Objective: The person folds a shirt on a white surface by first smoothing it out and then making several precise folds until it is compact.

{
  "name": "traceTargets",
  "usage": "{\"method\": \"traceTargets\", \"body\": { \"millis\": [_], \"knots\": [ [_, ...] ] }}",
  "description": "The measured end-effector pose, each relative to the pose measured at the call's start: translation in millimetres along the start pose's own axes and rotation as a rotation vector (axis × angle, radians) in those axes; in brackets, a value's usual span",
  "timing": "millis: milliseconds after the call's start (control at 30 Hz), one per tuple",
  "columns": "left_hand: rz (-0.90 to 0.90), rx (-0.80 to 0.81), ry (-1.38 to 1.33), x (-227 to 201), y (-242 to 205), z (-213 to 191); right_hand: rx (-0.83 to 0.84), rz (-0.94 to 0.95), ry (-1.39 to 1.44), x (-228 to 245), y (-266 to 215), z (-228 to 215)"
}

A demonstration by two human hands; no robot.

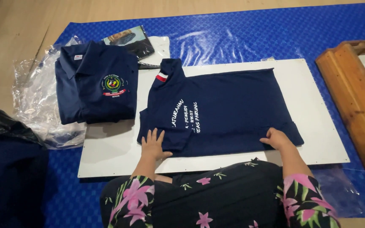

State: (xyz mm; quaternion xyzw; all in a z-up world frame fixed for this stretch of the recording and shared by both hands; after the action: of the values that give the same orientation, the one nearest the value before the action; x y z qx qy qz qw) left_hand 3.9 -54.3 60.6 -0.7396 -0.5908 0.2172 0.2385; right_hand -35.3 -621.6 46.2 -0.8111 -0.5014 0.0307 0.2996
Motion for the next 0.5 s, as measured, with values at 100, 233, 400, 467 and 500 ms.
{"method": "traceTargets", "body": {
  "millis": [100,233,400,467,500],
  "knots": [
    [-0.002,0.004,0.009,5,-3,3,0.196,0.01,-0.188,1,-1,12],
    [-0.005,0.003,-0.002,-8,-40,-30,0.506,0.123,-0.143,2,-32,21],
    [0.072,-0.393,-0.01,-18,-3,-35,0.505,-0.009,-0.727,65,-53,-24],
    [0.197,-0.517,-0.059,-35,4,-48,-0.016,-0.094,-0.36,71,-19,-47],
    [0.2,-0.518,-0.056,-35,13,-50,-0.017,-0.091,-0.356,75,-5,-41]
  ]
}}
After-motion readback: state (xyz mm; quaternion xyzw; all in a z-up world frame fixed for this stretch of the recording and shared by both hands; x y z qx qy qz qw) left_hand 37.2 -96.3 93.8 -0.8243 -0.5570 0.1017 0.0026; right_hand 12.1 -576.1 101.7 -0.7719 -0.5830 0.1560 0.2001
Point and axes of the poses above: each hand's wrist, its own y-axis towards the middle knuckle, its own z-axis out of the palm, x = y × z, the point moved 7 cm from there along y, towards the middle knuckle, and after that the axes turned 6 degrees about x, right-handed, at the moved point
